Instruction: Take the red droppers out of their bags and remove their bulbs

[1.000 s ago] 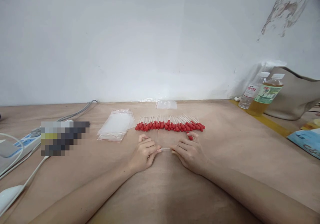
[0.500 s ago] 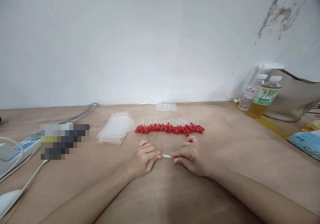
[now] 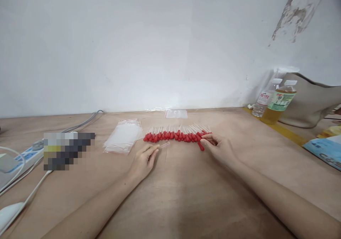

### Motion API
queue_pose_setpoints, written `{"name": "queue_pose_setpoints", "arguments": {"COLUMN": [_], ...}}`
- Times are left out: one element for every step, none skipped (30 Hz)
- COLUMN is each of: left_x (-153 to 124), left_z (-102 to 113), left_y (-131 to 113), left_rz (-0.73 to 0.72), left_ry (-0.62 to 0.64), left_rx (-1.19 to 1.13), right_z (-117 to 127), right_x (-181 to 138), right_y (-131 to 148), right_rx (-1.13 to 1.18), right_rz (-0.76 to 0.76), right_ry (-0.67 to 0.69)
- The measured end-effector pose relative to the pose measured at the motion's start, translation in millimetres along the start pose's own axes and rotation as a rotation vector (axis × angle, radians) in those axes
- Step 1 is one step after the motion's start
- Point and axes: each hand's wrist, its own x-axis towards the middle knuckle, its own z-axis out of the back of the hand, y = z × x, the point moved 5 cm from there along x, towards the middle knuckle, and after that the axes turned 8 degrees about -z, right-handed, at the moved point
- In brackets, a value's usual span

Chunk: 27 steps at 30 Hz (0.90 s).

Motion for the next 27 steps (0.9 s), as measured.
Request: {"name": "queue_pose_setpoints", "arguments": {"left_x": [0,0,0,-1,-1,-1,-2,-2,-2,-1,0,0,1,2,3,4,4,5,6,7,8,8,9,9,9,9,9], "left_z": [1,2,2,3,2,1,0,-2,-4,-6,-8,-10,-13,-15,-17,-19,-20,-21,-22,-22,-23,-23,-24,-24,-25,-25,-25], "left_y": [2,3,4,4,5,5,5,5,5,4,4,4,3,3,3,3,2,1,0,-1,-2,-2,-3,-3,-3,-2,-2], "left_rz": [0.007,0.011,0.015,0.020,0.021,0.018,0.011,-0.002,-0.020,-0.039,-0.055,-0.065,-0.066,-0.058,-0.042,-0.020,0.004,0.027,0.047,0.062,0.074,0.081,0.087,0.091,0.096,0.100,0.106], "left_ry": [-0.023,-0.041,-0.052,-0.052,-0.042,-0.026,-0.005,0.014,0.030,0.038,0.042,0.046,0.056,0.073,0.094,0.116,0.136,0.153,0.167,0.175,0.181,0.186,0.187,0.183,0.179,0.174,0.169], "left_rx": [0.033,0.063,0.087,0.105,0.115,0.122,0.128,0.136,0.149,0.165,0.181,0.189,0.188,0.177,0.161,0.142,0.124,0.111,0.100,0.091,0.084,0.078,0.072,0.065,0.057,0.046,0.034], "right_z": [2,3,2,1,0,-1,-1,-1,0,0,0,-1,-2,-2,-3,-3,-4,-5,-7,-8,-9,-10,-10,-11,-10,-10,-10], "right_x": [3,5,6,7,8,8,8,8,8,8,8,9,9,10,11,11,12,12,12,12,12,12,11,11,11,11,11], "right_y": [-5,-9,-14,-17,-20,-22,-23,-23,-23,-23,-23,-24,-25,-26,-28,-29,-31,-33,-34,-34,-35,-35,-35,-35,-34,-34,-34], "right_rx": [-0.061,-0.127,-0.182,-0.215,-0.225,-0.219,-0.208,-0.202,-0.208,-0.226,-0.245,-0.259,-0.264,-0.257,-0.241,-0.219,-0.193,-0.165,-0.135,-0.105,-0.081,-0.064,-0.053,-0.048,-0.046,-0.047,-0.049], "right_rz": [-0.011,-0.020,-0.031,-0.039,-0.043,-0.045,-0.052,-0.058,-0.065,-0.075,-0.085,-0.095,-0.103,-0.109,-0.117,-0.124,-0.130,-0.135,-0.139,-0.142,-0.144,-0.144,-0.145,-0.147,-0.148,-0.148,-0.145], "right_ry": [-0.036,-0.061,-0.066,-0.059,-0.050,-0.044,-0.050,-0.063,-0.076,-0.078,-0.066,-0.047,-0.028,-0.012,-0.008,-0.008,-0.009,-0.007,-0.003,0.003,0.010,0.014,0.017,0.017,0.016,0.017,0.013]}}
